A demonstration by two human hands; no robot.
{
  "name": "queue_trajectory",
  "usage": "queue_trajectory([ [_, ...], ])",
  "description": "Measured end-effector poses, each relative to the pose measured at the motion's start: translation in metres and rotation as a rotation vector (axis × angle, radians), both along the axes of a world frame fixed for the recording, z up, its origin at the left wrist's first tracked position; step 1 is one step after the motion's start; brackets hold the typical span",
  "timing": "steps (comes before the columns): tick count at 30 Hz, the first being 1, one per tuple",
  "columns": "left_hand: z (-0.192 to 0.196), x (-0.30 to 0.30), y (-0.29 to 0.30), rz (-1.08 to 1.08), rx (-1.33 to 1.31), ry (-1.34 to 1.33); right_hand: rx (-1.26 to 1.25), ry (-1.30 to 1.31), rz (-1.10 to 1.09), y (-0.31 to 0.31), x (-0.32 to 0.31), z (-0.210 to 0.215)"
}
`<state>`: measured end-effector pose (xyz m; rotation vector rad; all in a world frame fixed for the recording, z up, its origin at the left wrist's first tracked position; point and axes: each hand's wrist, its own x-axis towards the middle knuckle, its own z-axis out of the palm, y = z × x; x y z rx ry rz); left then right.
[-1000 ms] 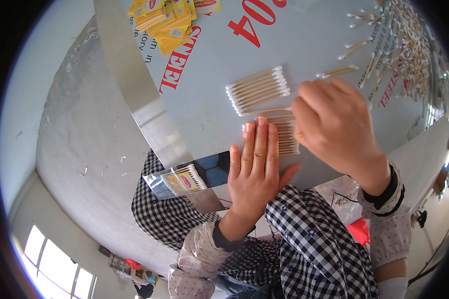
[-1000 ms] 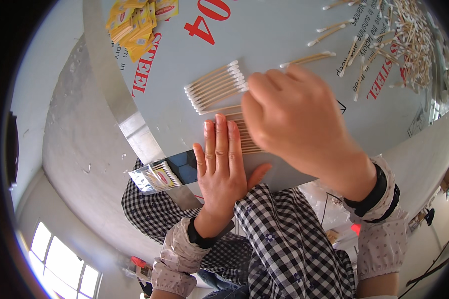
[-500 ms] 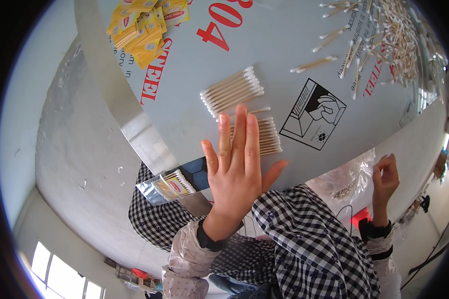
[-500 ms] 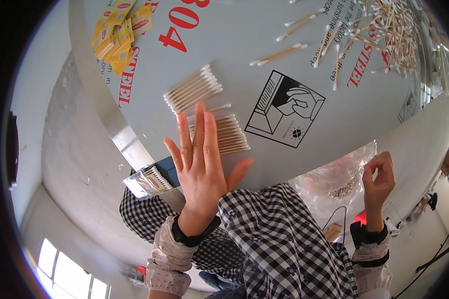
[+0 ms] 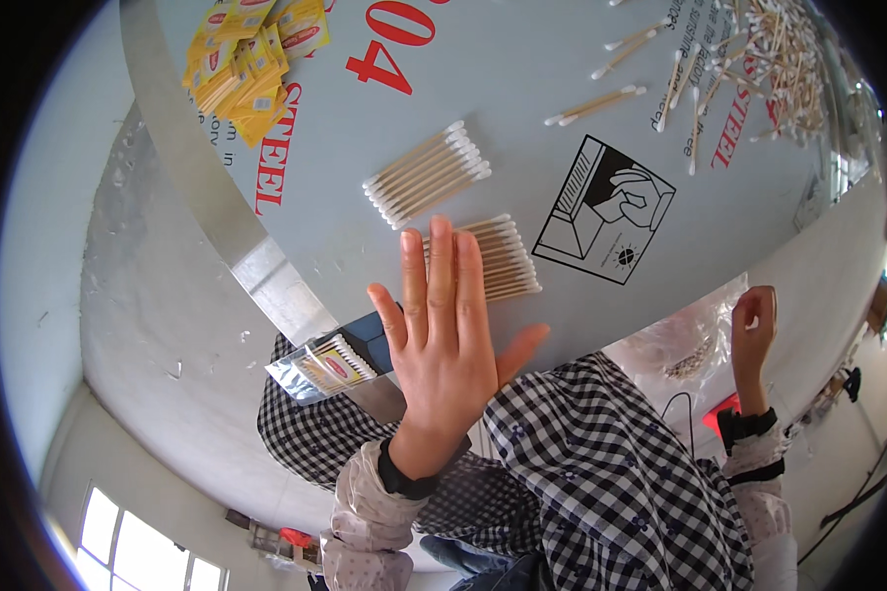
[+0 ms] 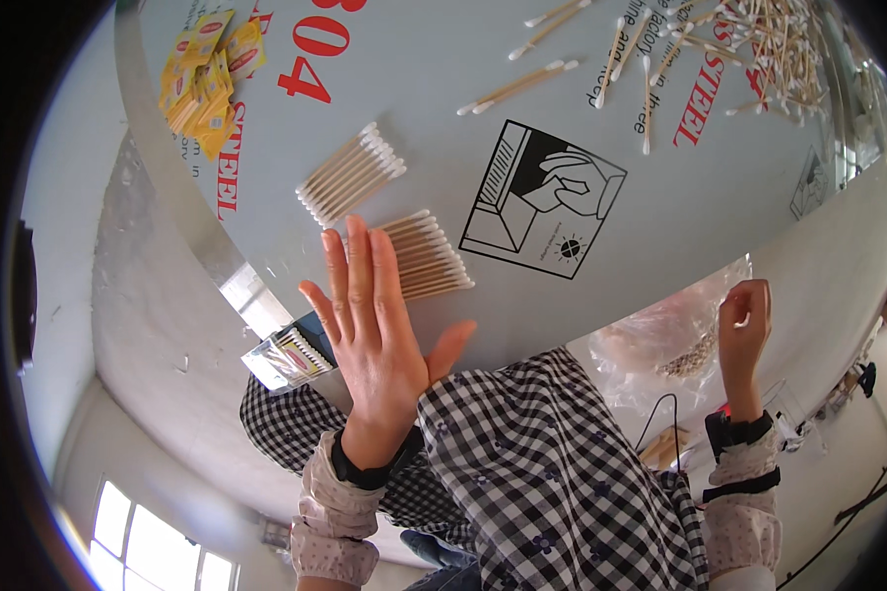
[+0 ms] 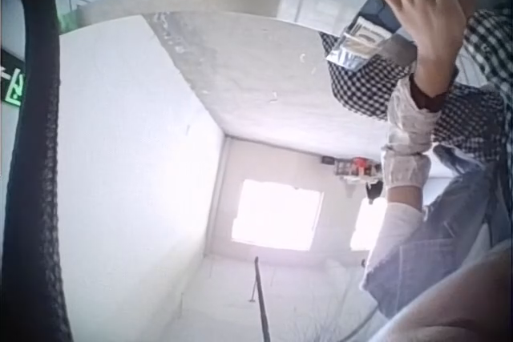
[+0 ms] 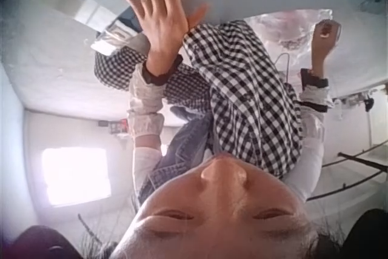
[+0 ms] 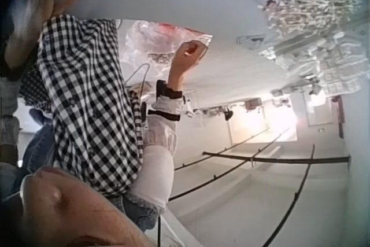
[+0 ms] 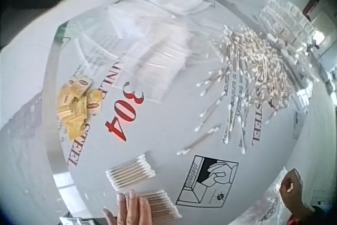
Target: The recorder is sorting, counting, and arranging cotton swabs into plastic bags for packaging.
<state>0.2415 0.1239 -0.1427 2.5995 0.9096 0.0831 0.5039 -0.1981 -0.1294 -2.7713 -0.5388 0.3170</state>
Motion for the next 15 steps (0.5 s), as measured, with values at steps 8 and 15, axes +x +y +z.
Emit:
queue_trajectory([
  [8, -0.027, 0.004, -0.013, -0.007, 0.297, 0.123, 0.428, 0.036, 0.703, 0.145, -0.059, 0.030],
  [15, -0.016, 0.018, -0.014, 0.063, 0.200, 0.189, 0.499, 0.247, 0.774, 0.223, -0.075, 0.005],
])
